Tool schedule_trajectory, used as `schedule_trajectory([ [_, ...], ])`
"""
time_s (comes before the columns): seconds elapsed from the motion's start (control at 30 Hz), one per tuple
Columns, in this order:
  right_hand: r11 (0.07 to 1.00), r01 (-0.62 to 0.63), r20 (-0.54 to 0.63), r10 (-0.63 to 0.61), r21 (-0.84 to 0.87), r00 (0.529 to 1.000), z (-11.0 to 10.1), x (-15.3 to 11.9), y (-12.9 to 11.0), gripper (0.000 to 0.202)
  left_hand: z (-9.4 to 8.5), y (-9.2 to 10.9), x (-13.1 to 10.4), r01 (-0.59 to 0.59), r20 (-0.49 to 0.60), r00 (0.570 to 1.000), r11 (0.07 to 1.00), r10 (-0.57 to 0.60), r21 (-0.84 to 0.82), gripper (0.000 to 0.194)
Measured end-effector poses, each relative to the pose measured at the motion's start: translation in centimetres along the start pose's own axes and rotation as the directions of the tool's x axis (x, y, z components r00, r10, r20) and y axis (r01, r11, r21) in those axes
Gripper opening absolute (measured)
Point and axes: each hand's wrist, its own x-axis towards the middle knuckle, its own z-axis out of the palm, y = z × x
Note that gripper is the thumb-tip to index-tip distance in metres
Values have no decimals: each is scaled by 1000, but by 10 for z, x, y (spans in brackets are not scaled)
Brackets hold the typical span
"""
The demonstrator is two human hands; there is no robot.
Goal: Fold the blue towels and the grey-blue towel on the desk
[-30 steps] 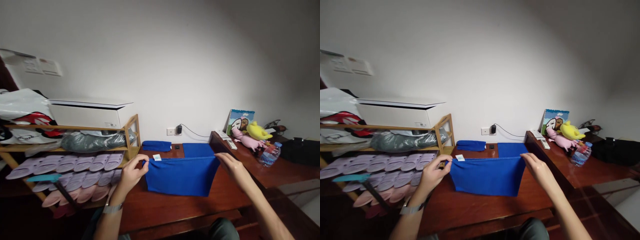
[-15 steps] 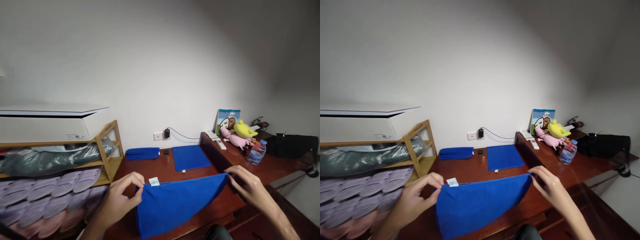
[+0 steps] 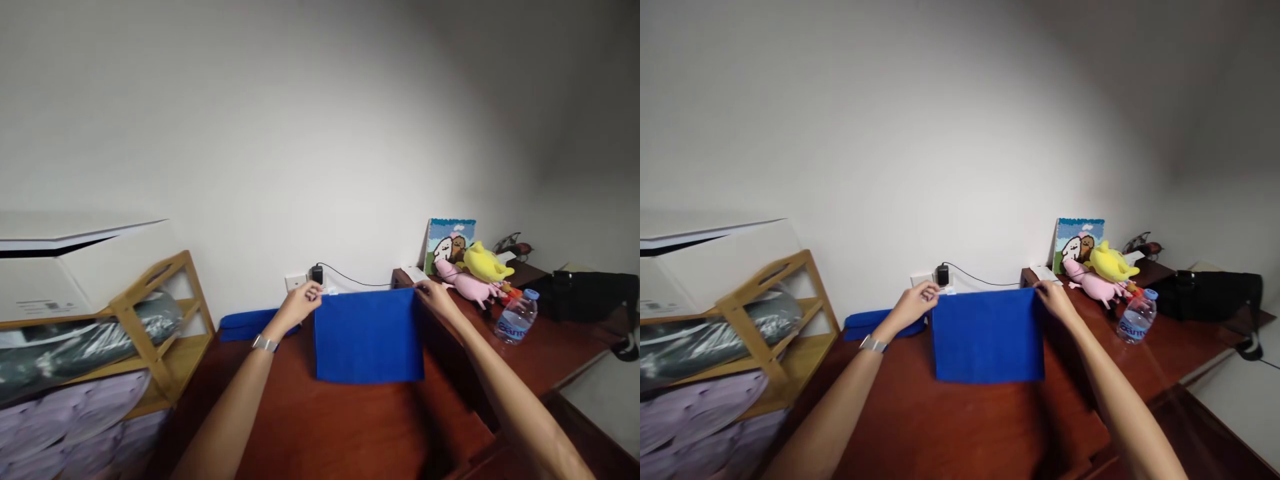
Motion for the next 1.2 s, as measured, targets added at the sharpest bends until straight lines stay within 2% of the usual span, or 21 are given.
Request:
schedule_trajectory([
  [0.07,1000,-31,-67,31,-2,997,4,32,9,23,11,-6,30,-31,-76,996,998,35,59,23],
  [0.13,998,-56,-128,55,0,990,8,52,19,25,22,-11,47,-58,-131,989,992,73,116,25],
  [0.23,995,-92,-155,88,-24,984,20,56,39,27,44,-30,47,-100,-142,982,978,127,181,25],
  [0.33,982,-139,-100,127,-124,987,50,31,62,29,78,-63,20,-126,-71,986,946,154,299,25],
  [0.47,907,-233,30,259,-350,965,114,-31,85,30,137,-109,-37,-93,62,995,916,74,390,27],
  [0.57,856,-267,101,343,-442,934,156,-82,96,26,175,-131,-82,-61,140,990,911,3,408,25],
  [0.67,855,-258,144,354,-450,924,178,-118,105,25,196,-145,-114,-31,191,980,903,-57,428,25],
  [0.73,854,-257,148,356,-452,923,182,-130,111,26,202,-153,-125,-21,206,975,899,-77,437,24],
  [0.83,862,-246,145,340,-442,929,183,-132,118,25,206,-161,-128,-25,227,971,904,-80,427,25],
  [0.97,886,-196,76,249,-420,966,185,-130,124,24,215,-161,-128,-22,235,969,915,-80,403,33],
  [1.03,893,-174,32,206,-416,978,187,-133,125,25,213,-161,-137,-31,240,968,916,-72,401,37],
  [1.1,895,-155,-4,168,-418,986,191,-139,123,26,198,-169,-157,-46,228,972,909,-55,414,42],
  [1.13,891,-153,-33,154,-428,987,193,-143,121,26,183,-177,-170,-43,202,978,899,-51,437,45],
  [1.2,876,-167,-89,142,-452,986,199,-149,111,29,140,-202,-204,9,104,992,855,-73,519,47],
])
